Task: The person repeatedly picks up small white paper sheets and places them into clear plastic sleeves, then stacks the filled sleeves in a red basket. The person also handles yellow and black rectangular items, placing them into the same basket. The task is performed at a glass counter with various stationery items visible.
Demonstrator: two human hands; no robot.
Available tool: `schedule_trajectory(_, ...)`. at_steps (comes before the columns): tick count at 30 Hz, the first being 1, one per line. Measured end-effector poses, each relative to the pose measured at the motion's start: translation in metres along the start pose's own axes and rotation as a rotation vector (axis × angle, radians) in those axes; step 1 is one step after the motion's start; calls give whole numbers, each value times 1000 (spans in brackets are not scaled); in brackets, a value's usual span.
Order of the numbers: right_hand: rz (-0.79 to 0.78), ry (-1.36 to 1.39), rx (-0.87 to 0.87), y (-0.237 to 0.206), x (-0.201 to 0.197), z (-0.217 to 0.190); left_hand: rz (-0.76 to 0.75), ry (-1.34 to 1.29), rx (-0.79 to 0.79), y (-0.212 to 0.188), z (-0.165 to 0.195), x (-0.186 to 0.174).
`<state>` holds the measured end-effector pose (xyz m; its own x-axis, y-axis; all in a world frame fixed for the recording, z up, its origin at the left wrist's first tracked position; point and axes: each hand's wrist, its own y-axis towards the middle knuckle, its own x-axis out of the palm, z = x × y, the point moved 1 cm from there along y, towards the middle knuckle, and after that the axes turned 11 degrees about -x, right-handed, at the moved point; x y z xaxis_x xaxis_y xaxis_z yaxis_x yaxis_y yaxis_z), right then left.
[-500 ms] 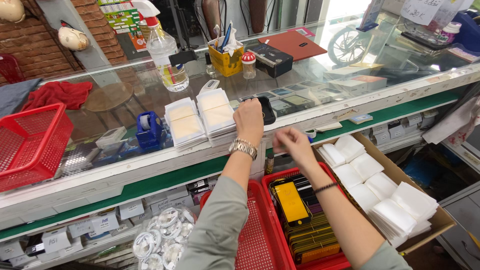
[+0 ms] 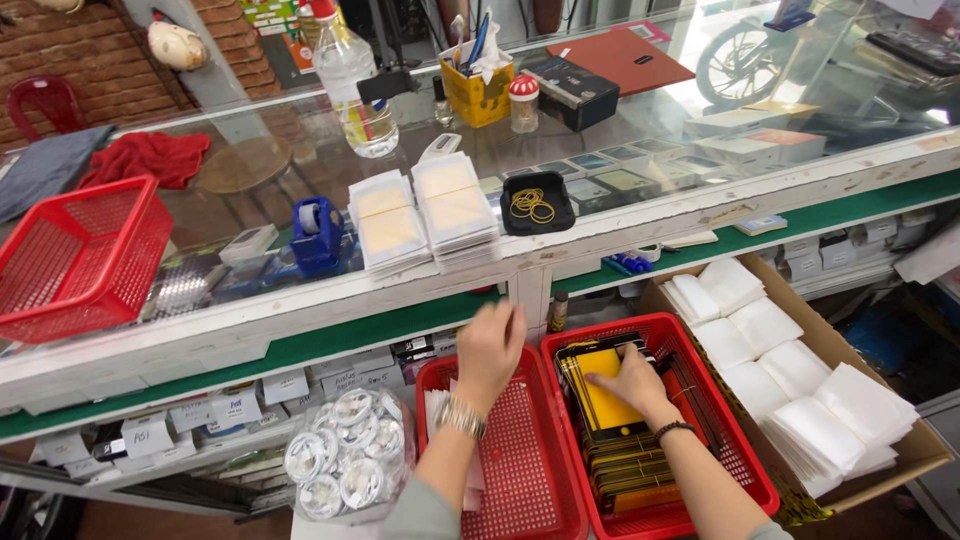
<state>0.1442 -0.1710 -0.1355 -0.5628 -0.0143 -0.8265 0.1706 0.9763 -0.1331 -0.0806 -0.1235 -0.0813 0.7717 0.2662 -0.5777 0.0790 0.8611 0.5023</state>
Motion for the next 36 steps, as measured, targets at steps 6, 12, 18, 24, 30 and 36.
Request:
schedule_trajectory(6,117,55,-9,0,-2,9,6,514,-284,-77,-54,-15)
schedule_trajectory(12,166,385,75,-4,1,18,-220,686,-460,-83,-66,-22)
schedule_trajectory(18,203,578,128,-8,-5,22,-142,572,-452,-86,-69,-35)
schedule_trajectory(24,-68,1469,176,-6,-2,-1,-54,-240,-598,-77,-53,-32)
schedule_trajectory(30,-370,1450,205,-21,25,-26,24,-379,-254,-90,-34,-24)
schedule_trajectory(36,-407,1337,-41,-44,43,-32,-14,-1469,-1021,-103,-44,-19)
